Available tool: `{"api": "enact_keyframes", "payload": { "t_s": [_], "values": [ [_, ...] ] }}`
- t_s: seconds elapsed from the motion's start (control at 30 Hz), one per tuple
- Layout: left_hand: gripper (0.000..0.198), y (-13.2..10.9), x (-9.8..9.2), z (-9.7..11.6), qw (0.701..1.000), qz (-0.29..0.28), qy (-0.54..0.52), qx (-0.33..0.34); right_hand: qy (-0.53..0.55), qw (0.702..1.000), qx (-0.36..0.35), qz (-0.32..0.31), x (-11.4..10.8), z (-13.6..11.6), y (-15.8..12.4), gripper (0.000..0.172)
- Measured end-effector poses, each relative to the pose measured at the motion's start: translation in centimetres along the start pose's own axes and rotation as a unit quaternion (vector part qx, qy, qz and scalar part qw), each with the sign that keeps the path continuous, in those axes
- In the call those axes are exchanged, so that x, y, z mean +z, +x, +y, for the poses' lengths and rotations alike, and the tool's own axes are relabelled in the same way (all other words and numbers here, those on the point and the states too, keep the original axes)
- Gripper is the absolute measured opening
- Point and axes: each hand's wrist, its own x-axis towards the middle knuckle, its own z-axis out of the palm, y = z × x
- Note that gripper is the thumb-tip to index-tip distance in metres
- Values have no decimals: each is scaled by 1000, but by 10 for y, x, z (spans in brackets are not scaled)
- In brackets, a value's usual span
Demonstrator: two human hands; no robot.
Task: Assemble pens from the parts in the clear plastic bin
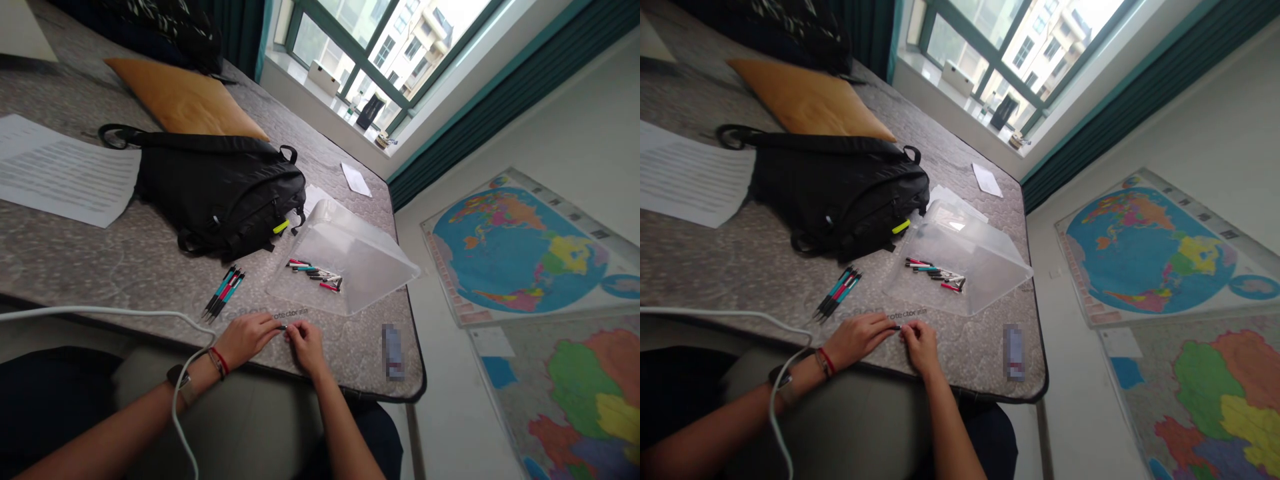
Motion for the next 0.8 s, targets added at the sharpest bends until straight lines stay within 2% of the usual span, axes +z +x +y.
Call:
{"api": "enact_keyframes", "payload": {
  "t_s": [0.13,0.23,0.33,0.4,0.53,0.67,0.8],
  "values": [
    [23,1,0,1,1000,-1,0,-1,-53,998,-17,-8,1,-2,1,46],
    [22,1,1,2,1000,-6,-2,-5,8,1000,-6,-12,2,-3,1,33],
    [21,1,1,2,1000,-5,1,-7,52,998,9,-20,2,-3,2,30],
    [21,2,1,3,1000,-3,3,-5,32,999,6,-26,2,-3,3,30],
    [22,2,2,3,1000,1,9,-2,-40,999,-12,-16,3,-1,4,42],
    [23,2,2,2,1000,0,9,-2,-7,1000,-20,1,4,2,2,31],
    [23,3,3,2,1000,10,-13,-2,-27,999,-33,5,3,2,-1,29]
  ]
}}
